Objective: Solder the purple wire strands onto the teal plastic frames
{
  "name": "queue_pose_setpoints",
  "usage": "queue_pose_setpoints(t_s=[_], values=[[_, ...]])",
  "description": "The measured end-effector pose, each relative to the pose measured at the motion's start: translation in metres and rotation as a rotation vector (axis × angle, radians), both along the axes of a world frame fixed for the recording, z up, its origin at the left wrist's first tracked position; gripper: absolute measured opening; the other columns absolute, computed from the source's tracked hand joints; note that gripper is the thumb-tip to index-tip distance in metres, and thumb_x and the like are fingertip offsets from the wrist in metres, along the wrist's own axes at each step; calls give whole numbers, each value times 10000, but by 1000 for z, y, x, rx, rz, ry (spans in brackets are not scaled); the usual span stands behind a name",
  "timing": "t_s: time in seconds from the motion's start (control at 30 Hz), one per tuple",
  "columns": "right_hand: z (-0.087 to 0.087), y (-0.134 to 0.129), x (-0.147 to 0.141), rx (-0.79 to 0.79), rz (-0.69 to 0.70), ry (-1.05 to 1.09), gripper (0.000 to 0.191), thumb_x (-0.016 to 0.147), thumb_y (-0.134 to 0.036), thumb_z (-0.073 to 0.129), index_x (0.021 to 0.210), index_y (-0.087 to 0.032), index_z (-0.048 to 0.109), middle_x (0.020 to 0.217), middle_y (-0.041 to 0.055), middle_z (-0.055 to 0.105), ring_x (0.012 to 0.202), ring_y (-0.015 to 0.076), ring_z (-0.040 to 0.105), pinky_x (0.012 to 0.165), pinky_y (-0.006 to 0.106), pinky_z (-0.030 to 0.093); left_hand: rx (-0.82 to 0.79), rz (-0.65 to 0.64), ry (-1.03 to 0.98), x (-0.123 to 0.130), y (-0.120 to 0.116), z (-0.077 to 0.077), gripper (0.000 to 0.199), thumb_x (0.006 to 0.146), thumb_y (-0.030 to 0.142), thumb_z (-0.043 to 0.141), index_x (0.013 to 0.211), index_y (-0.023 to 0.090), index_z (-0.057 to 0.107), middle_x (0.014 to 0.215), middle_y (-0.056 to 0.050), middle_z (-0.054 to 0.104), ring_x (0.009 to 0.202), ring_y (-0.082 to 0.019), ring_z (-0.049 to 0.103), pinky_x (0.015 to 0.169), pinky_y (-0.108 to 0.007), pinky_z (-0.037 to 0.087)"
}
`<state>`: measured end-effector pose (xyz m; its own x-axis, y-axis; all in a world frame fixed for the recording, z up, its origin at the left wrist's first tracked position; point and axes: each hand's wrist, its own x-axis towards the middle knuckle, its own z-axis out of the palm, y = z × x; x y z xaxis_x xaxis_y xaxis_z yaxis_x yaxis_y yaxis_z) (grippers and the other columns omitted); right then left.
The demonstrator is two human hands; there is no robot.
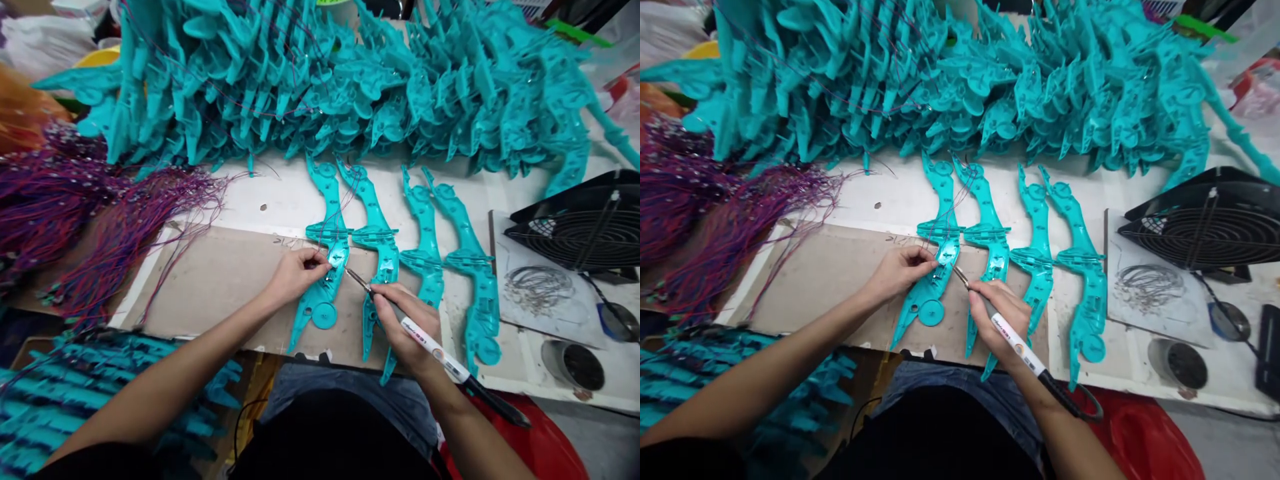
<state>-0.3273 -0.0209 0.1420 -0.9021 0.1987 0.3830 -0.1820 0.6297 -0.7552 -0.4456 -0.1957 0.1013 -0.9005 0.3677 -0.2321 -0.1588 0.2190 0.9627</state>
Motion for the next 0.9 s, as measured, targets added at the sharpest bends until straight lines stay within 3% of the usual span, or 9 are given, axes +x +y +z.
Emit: queue_pose_setpoints(t_s=[0.33, 0.57, 0.9], values=[[-19, -1, -3, 2, 76, 89, 238, 817, -121, 617, 984, -273, 690, 852, 14, 722, 766, 172, 680, 713, 322, 559, -80, -36, 141, 0, 2, -4, 62, 692, 170, 641, 632, 151, 642, 624, -9, 607, 583, -109, 488, 565, -227, 368], [-23, -1, -3, 36, 141, 105, 270, 807, -100, 615, 1021, -252, 678, 817, 25, 706, 760, 178, 663, 705, 329, 557, -73, -14, 134, 0, 3, -2, 65, 681, 145, 642, 617, 149, 633, 605, -3, 600, 576, -105, 488, 560, -225, 362], [-24, -1, -4, 102, 171, 185, 288, 788, -48, 616, 1030, -198, 656, 806, 46, 679, 750, 167, 639, 672, 306, 552, -89, -37, 212, -2, 2, -10, 71, 703, 210, 641, 663, 151, 638, 638, 5, 605, 625, -113, 527, 595, -232, 402]])
